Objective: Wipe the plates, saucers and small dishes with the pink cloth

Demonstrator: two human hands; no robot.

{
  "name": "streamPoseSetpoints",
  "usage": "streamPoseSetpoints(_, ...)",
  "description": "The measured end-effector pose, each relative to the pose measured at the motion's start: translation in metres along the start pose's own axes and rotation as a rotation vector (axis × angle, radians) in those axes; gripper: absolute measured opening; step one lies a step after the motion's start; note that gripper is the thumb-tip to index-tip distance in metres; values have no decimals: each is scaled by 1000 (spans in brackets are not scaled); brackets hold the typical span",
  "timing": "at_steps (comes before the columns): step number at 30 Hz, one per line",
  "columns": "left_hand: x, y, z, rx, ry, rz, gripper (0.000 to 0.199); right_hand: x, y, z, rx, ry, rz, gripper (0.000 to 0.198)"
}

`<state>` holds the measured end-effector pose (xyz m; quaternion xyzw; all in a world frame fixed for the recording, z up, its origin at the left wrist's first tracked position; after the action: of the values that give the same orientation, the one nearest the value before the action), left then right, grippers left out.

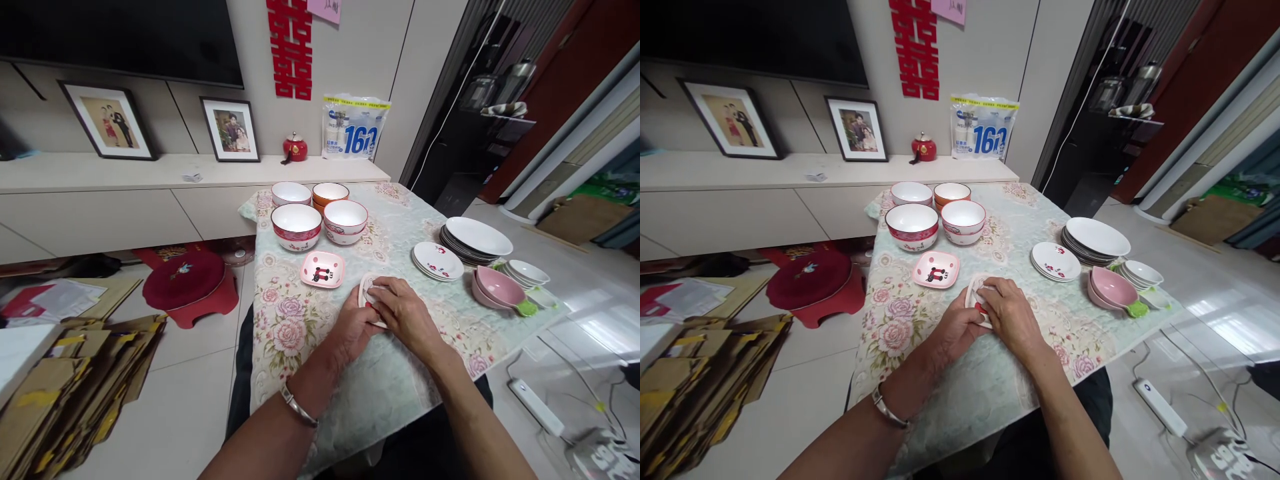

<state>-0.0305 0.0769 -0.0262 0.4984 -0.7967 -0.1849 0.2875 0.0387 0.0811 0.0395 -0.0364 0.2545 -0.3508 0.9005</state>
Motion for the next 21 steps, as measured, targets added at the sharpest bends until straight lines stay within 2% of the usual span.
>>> streamPoseSetpoints(4, 2, 3, -1, 12, 21, -39, 68, 4, 4, -7, -31, 25, -99, 29)
streamPoseSetpoints(8, 6, 9, -5, 39, 18, -75, 72, 9, 3, -10, -188, -21, -166, 30)
streamPoseSetpoints(14, 7, 15, -7, 56, -21, -103, 79, 11, -7, -1, -380, -146, -92, 32)
streamPoseSetpoints(17, 5, 15, -4, 57, -27, -118, 77, 12, -14, 1, -332, -227, -24, 29)
streamPoseSetpoints(21, 3, 14, -4, 48, -42, -107, 77, 14, -10, -2, -104, -250, 23, 20)
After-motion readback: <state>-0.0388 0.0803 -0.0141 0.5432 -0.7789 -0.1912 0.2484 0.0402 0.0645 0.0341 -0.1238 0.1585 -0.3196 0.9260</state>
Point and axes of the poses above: each hand's wrist, its own x-axis away from the middle knuckle, its own z-axis out of the back of the hand, y = z × x, the point moved 8 cm from there along -x, towards the middle knuckle, and after that the axes turned 6 degrees about z, right-handed, at the moved point
